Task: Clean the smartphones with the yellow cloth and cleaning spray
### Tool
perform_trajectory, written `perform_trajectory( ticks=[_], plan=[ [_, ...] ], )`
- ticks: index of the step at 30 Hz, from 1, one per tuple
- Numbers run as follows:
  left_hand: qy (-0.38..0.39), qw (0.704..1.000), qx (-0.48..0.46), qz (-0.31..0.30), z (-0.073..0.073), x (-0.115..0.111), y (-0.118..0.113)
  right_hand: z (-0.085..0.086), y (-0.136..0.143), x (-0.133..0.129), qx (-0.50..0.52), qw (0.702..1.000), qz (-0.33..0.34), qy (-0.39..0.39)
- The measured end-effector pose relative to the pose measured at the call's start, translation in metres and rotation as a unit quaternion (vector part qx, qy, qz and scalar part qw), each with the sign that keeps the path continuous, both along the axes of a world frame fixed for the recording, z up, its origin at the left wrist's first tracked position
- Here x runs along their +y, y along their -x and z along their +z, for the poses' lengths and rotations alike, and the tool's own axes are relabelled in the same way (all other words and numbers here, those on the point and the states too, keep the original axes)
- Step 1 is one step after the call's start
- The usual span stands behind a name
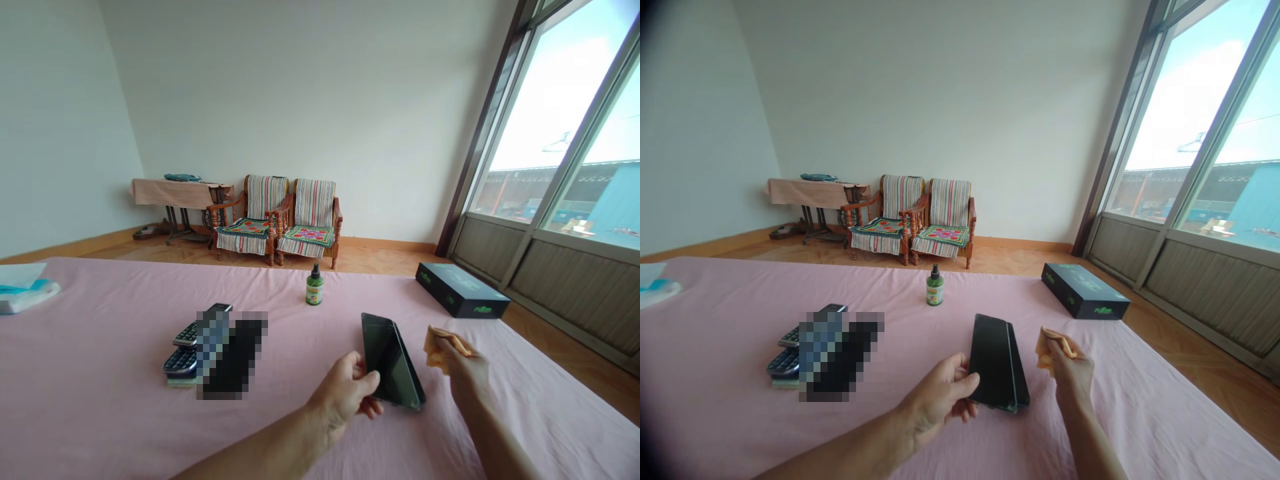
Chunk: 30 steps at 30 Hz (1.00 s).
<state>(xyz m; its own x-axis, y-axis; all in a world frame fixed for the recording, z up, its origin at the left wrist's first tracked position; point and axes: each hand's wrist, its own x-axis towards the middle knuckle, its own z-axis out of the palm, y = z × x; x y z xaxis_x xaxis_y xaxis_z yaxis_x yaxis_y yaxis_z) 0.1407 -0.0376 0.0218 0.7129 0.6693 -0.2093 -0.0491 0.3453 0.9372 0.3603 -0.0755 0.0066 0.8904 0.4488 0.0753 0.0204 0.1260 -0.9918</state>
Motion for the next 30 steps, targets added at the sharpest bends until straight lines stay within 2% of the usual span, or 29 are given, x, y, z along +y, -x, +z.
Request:
perform_trajectory(
  ticks=[4, 9, 15, 22, 30],
  plan=[
    [-0.018, 0.999, 0.016, 0.033, -0.007, -0.004, -0.032, -0.004, 0.001, 0.001, -0.013, 1.0, 0.008, -0.008],
    [-0.035, 0.997, 0.046, 0.059, -0.019, -0.004, -0.048, -0.006, 0.002, 0.003, -0.021, 1.0, 0.018, -0.002],
    [-0.082, 0.991, 0.072, 0.083, -0.026, -0.007, -0.044, -0.005, 0.005, 0.003, -0.015, 0.999, 0.043, 0.009],
    [-0.175, 0.973, 0.114, 0.099, -0.023, -0.005, -0.032, -0.014, 0.007, 0.009, 0.022, 0.993, 0.113, -0.002],
    [-0.226, 0.957, 0.157, 0.092, -0.029, -0.004, -0.025, -0.017, 0.012, 0.01, 0.017, 0.989, 0.149, 0.002]
  ],
)
